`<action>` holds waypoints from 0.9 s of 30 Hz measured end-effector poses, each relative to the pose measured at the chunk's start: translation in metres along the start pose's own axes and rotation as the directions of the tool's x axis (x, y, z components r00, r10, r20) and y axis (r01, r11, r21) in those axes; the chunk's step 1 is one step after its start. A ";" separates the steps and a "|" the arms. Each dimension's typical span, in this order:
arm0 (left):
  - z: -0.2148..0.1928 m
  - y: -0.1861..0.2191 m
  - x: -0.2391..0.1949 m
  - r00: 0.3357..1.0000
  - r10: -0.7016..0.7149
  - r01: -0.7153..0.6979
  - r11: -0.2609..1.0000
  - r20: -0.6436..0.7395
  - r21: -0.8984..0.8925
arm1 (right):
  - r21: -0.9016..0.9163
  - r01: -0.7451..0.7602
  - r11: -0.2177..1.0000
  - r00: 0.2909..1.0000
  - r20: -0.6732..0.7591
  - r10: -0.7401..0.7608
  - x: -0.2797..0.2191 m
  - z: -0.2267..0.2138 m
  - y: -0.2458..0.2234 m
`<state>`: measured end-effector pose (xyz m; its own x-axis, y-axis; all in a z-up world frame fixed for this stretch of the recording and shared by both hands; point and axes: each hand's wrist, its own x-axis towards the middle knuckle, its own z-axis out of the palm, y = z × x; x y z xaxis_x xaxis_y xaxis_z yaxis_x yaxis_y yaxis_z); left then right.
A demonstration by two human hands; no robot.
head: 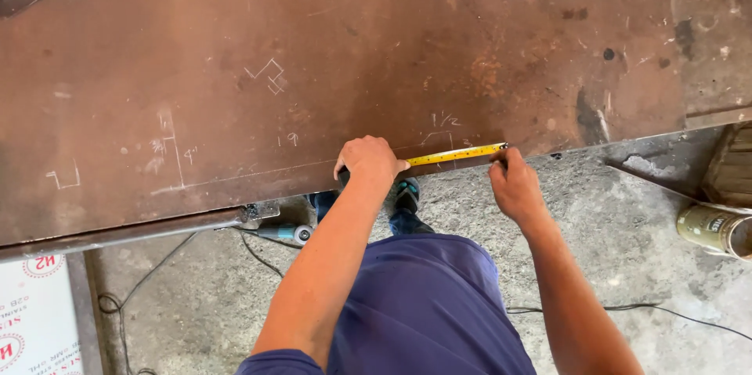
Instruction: Measuring and marking a metal plate on a workbench using a tape measure, square ruler, and chalk.
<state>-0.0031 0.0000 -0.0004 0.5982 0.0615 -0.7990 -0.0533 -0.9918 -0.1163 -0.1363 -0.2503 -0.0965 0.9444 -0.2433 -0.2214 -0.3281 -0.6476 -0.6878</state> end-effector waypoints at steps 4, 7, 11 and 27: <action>0.001 0.000 -0.001 1.000 -0.008 0.008 1.000 -0.003 0.010 | -0.038 -0.012 0.999 1.000 -0.008 0.012 0.010 -0.008 -0.030; 0.001 -0.001 -0.002 1.000 -0.003 0.002 1.000 -0.014 -0.013 | -0.024 0.006 1.000 1.000 -0.007 -0.007 0.013 -0.001 -0.039; 0.001 -0.001 -0.002 1.000 -0.004 0.004 1.000 -0.007 -0.012 | 0.005 -0.036 0.999 0.999 0.019 0.036 0.013 0.011 -0.041; 0.001 -0.004 -0.004 1.000 0.007 -0.007 1.000 -0.011 -0.006 | -0.140 0.038 0.989 0.999 -0.022 -0.041 0.029 0.015 -0.020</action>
<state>-0.0061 0.0039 0.0024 0.6069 0.0533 -0.7930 -0.0532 -0.9928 -0.1074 -0.1020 -0.2339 -0.0995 0.9564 -0.2320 -0.1775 -0.2920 -0.7512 -0.5919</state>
